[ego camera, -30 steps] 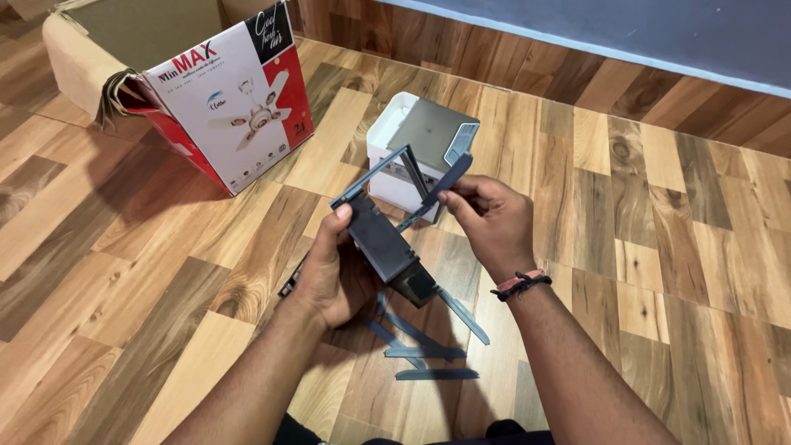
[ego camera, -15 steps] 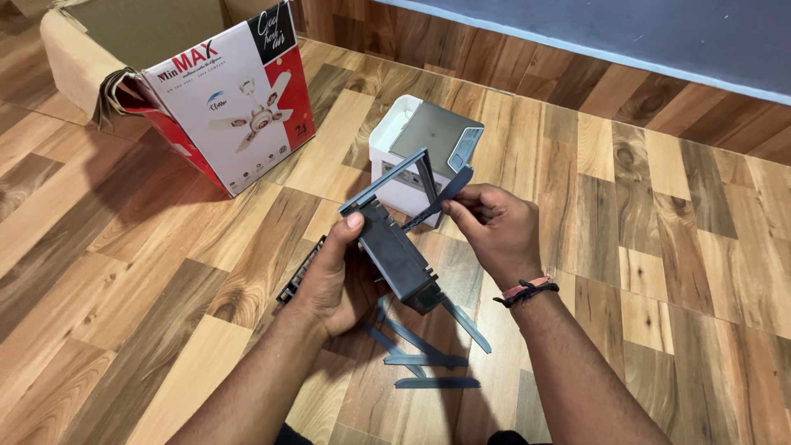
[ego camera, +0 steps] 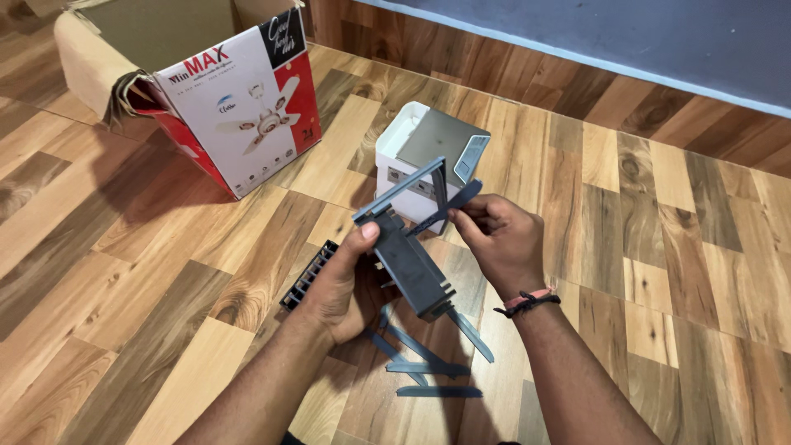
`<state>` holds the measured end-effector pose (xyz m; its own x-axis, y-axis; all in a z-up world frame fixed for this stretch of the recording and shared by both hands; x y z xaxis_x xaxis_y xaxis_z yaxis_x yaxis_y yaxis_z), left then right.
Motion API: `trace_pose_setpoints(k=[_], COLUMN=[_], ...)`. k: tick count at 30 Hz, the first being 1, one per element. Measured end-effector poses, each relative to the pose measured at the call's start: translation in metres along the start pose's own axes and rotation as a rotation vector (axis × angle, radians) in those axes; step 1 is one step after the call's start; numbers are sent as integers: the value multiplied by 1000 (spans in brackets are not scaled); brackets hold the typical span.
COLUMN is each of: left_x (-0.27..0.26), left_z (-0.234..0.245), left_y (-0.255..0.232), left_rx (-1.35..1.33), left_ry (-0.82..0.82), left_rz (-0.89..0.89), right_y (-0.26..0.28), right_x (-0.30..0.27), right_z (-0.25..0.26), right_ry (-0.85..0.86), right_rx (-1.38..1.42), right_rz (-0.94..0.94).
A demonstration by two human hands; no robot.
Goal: The person assembles a black plastic frame by inserting several grey plastic strips into its slots. They handle the frame and strips by hand, repeatedly inserting and adjusting the pieces to fit them together.
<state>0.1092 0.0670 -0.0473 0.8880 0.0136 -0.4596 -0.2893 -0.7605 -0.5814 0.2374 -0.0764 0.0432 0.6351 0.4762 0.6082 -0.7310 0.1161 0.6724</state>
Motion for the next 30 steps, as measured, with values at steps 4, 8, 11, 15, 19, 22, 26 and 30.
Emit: trace_pose_setpoints(k=[4,8,11,15,19,22,26,30], left_x=[-4,-8,-10,-10,-10,-10,-7,-4], left_z=[-7,-10,-12,-13,-13,-13,-8,-4], left_y=[-3,-6,-8,-7,-7,-8,-6,-4], left_rx=[-3,32,38,45,69,62,41,41], left_ry=[22,8,10,21,20,32,-3,-26], left_rz=[-25,-35,-41,-33,-36,-50,-36,-24], right_y=[-1,-1,-1,-3,-8,-13,-23,-29], right_x=[-1,-1,-1,-3,-4,-2,-1,0], right_z=[1,1,0,0,1,-3,-3,-1], right_ry=[-33,-58,-64,-63,-69,-92,-106,-106], right_rx=[26,60,72,38,33,182,253,273], right_rz=[-13,2,5,13,-4,-2,-63,-98])
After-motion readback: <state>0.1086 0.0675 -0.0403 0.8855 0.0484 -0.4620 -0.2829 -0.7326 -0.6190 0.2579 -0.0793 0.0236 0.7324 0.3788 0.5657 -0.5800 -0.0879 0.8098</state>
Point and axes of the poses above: each hand's wrist, its own x-axis towards the middle knuckle, its own z-axis out of the back of the hand, y = z × x, the point moved 9 cm from there along x, towards the middle knuckle, and after that the axes turned 15 degrees about z, right-handed, at the moved point
